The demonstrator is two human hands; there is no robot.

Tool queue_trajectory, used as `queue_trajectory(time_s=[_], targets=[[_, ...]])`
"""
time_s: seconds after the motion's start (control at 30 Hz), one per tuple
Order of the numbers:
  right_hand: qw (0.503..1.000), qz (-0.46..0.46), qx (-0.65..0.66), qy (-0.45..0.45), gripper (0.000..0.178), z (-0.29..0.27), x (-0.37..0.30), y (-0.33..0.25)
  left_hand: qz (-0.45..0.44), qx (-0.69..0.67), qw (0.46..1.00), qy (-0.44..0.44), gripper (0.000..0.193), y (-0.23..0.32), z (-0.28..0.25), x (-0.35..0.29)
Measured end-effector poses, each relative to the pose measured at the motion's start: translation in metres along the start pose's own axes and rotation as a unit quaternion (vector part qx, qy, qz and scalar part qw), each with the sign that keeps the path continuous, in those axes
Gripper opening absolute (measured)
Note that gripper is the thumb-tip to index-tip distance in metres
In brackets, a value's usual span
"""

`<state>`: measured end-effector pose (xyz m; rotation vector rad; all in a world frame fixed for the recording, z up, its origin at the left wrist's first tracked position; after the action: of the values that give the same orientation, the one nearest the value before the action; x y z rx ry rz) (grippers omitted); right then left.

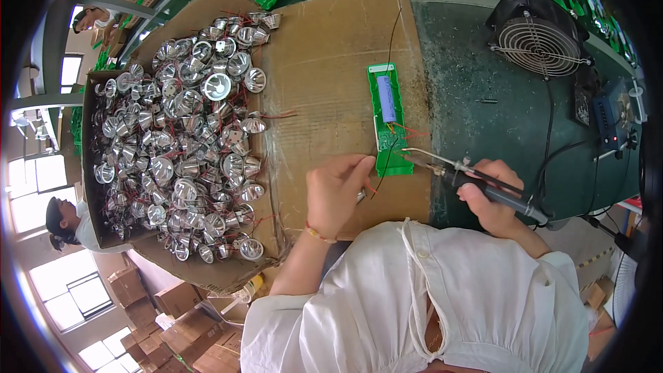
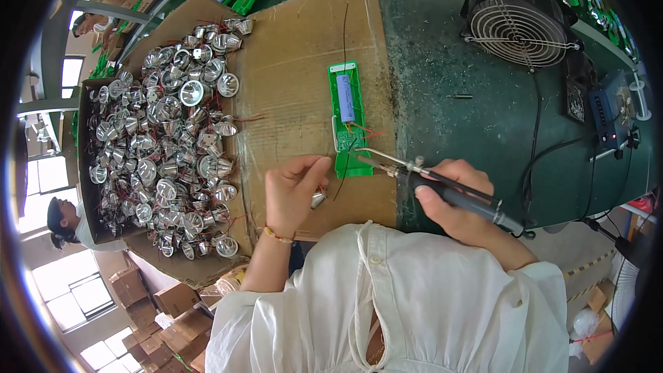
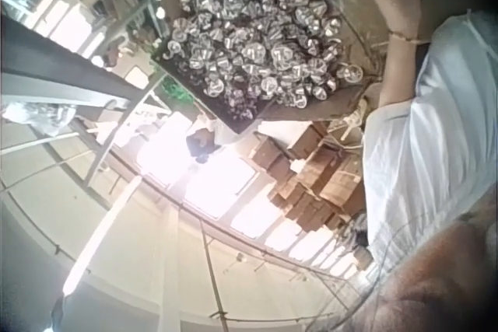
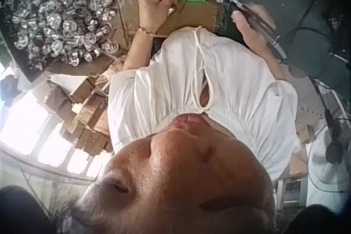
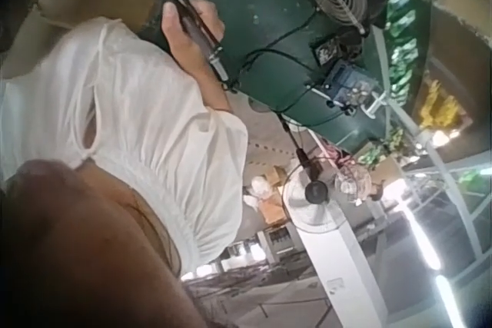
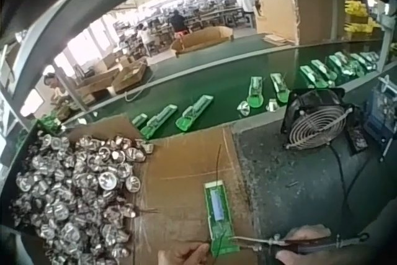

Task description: Soldering wires and assembling LED light components on an assembly line.

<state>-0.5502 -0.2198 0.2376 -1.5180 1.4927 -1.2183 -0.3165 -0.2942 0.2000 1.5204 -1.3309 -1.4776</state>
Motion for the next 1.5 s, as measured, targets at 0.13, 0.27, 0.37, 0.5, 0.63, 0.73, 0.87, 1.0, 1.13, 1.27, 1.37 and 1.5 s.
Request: queue_trajectory(time_s=[0.13,0.27,0.37,0.5,0.63,0.73,0.87,1.0,1.13,1.27,1.37,1.5], targets=[[0.999,0.02,-0.034,0.001,0.017,0.01,0.007,0.006,0.15,0.077,0.985,0.025,0.013,0.021,0.013,-0.001],[0.999,0.045,-0.007,0.01,0.016,0.016,0.008,0.013,0.159,0.091,0.983,0.022,0.013,0.026,0.018,0.001],[0.998,0.057,0.004,0.017,0.015,0.018,0.009,0.018,0.158,0.093,0.983,0.025,0.013,0.023,0.018,0.002],[0.997,0.069,0.012,0.007,0.013,0.023,0.01,0.02,0.156,0.093,0.983,0.029,0.012,0.021,0.017,0.002],[0.983,0.151,0.102,0.029,0.014,0.023,0.009,0.024,0.151,0.089,0.984,0.034,0.012,0.021,0.017,0.003],[0.979,0.15,0.127,0.053,0.015,0.014,0.006,0.02,0.153,0.083,0.984,0.033,0.013,0.021,0.017,0.004],[0.983,0.123,0.125,0.05,0.015,0.008,0.005,0.017,0.154,0.083,0.984,0.033,0.013,0.024,0.016,0.003],[0.983,0.119,0.131,0.048,0.015,0.008,0.002,0.02,0.148,0.092,0.984,0.03,0.012,0.023,0.016,0.004],[0.985,0.12,0.121,0.042,0.016,0.005,0.0,0.019,0.153,0.066,0.986,0.031,0.01,0.026,0.011,-0.005],[0.987,0.118,0.108,0.035,0.017,-0.002,-0.005,0.021,0.299,0.146,0.941,-0.064,0.021,0.056,0.002,-0.027],[0.982,0.139,0.117,0.042,0.017,-0.002,-0.008,0.026,0.365,0.224,0.897,-0.107,0.021,0.057,0.022,-0.036],[0.985,0.119,0.118,0.04,0.018,0.0,-0.007,0.021,0.387,0.227,0.89,-0.08,0.019,0.044,0.029,-0.03]])
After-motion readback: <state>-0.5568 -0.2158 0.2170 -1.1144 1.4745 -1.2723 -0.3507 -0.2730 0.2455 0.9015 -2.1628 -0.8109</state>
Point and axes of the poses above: each hand's wrist, its own x-axis towards the middle knuckle, its own z-axis out of the palm, y = z × x, the point moved 9 cm from there along x, towards the middle knuckle, and after that the axes turned 11 degrees about -x, right-handed, at the moved point
